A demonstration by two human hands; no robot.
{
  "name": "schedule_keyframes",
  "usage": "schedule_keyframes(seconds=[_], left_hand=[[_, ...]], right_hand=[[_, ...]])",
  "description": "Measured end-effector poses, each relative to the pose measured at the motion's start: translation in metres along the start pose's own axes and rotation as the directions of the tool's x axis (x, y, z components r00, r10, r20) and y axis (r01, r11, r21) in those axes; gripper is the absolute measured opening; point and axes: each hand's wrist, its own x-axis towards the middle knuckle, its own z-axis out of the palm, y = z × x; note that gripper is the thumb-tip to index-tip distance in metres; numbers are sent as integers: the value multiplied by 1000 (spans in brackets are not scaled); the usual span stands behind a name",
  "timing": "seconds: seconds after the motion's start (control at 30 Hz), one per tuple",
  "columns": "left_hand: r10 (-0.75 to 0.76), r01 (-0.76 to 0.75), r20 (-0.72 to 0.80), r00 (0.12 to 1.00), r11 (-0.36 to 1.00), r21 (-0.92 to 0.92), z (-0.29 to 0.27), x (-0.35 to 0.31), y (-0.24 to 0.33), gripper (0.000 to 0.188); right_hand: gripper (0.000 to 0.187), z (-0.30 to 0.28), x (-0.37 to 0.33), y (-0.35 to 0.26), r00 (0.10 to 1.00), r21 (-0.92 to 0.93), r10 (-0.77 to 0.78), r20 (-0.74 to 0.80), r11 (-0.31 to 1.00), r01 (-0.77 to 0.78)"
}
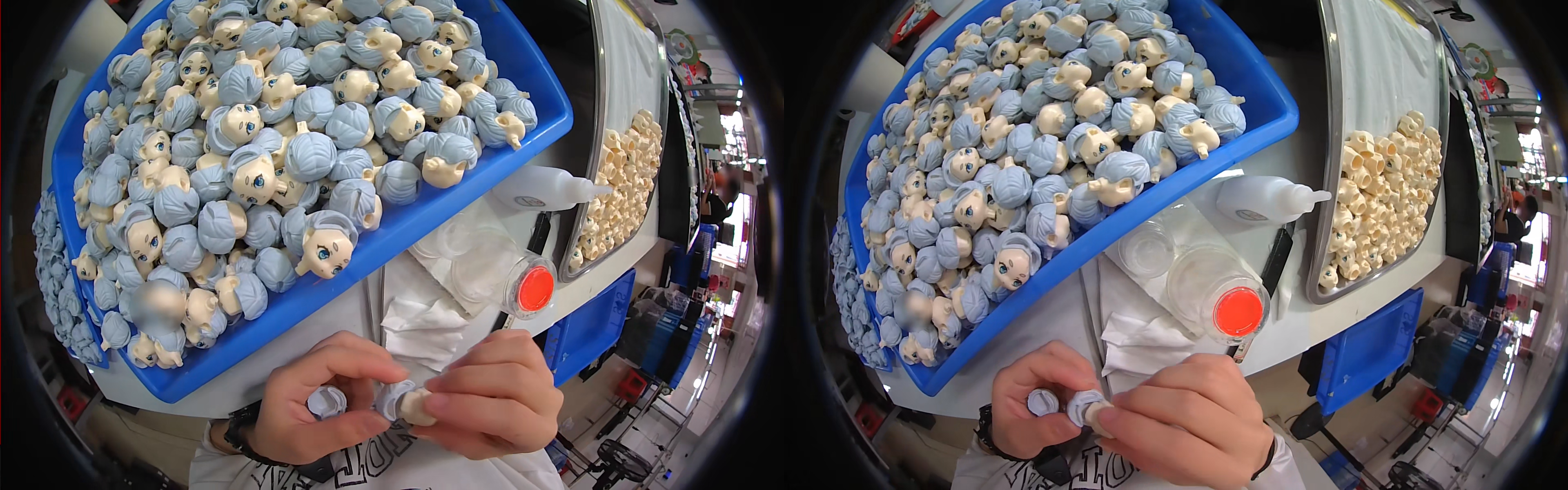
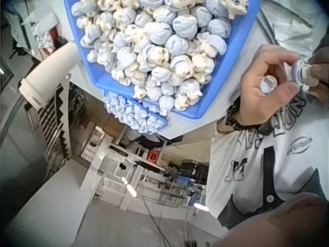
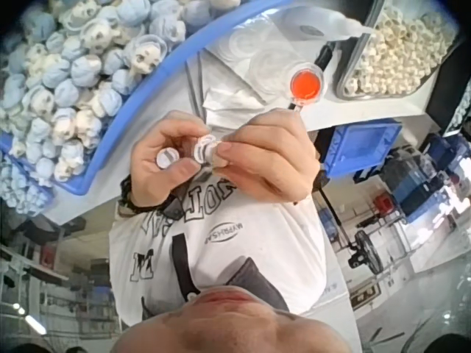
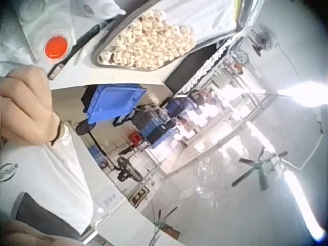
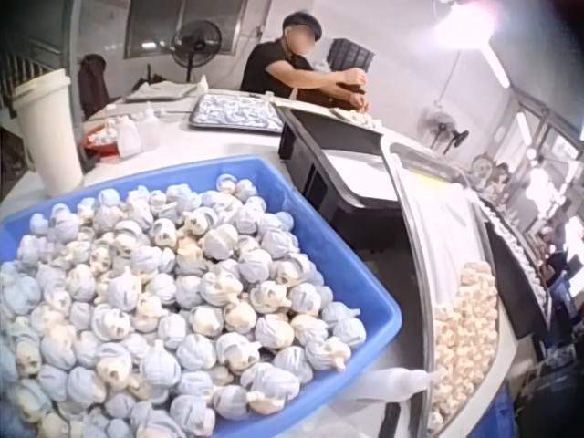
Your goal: The person picks up a faceplate from a tray, dips it into a container of liquid, and joins it with a hairpiece from a blue bin. After pressing the parts together, the person wipes the assembled head with a cloth and places it back into the blue bin.
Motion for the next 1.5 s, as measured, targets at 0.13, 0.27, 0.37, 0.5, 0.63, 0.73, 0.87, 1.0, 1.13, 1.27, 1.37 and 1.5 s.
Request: schedule_keyframes(seconds=[0.13,0.27,0.37,0.5,0.63,0.73,0.87,1.0,1.13,1.27,1.37,1.5], left_hand=[[27,-33,72,997,995,92,-3,2,-1,35],[27,-31,122,992,999,35,-4,4,-1,33],[-21,30,119,993,997,-70,-2,1,-2,37],[-199,195,17,980,935,-296,5,-3,2,44],[-270,315,280,921,940,-129,2,5,9,53],[-304,354,306,902,927,-123,4,0,8,53],[-97,-119,522,847,923,366,-7,14,2,43],[-100,106,66,993,989,-105,-1,-20,-8,42],[258,-299,-157,953,732,-612,10,-12,10,37],[183,-89,146,972,867,-491,-6,-7,-2,36],[19,18,56,998,803,-596,1,-12,-11,41],[-205,222,116,972,634,-741,10,2,0,32]], right_hand=[[33,0,1,2,996,43,-3,92,999,-1],[36,1,-1,5,995,49,-69,66,997,66],[34,9,0,3,998,-19,-59,24,998,59],[32,9,-6,1,999,-102,-22,49,994,27],[23,14,-11,1,971,-162,-213,-113,968,193],[18,4,-12,1,959,-146,-276,-64,953,265],[19,0,-10,-3,990,-147,-137,-19,980,133],[32,-12,-9,-1,993,1,-90,82,996,91],[10,-49,-37,12,849,-298,35,-527,928,-223],[29,-87,-41,48,855,-457,310,-415,742,-491],[30,-82,-45,62,836,-490,475,-274,680,-546],[27,-86,-42,66,827,-562,482,-288,614,-554]])
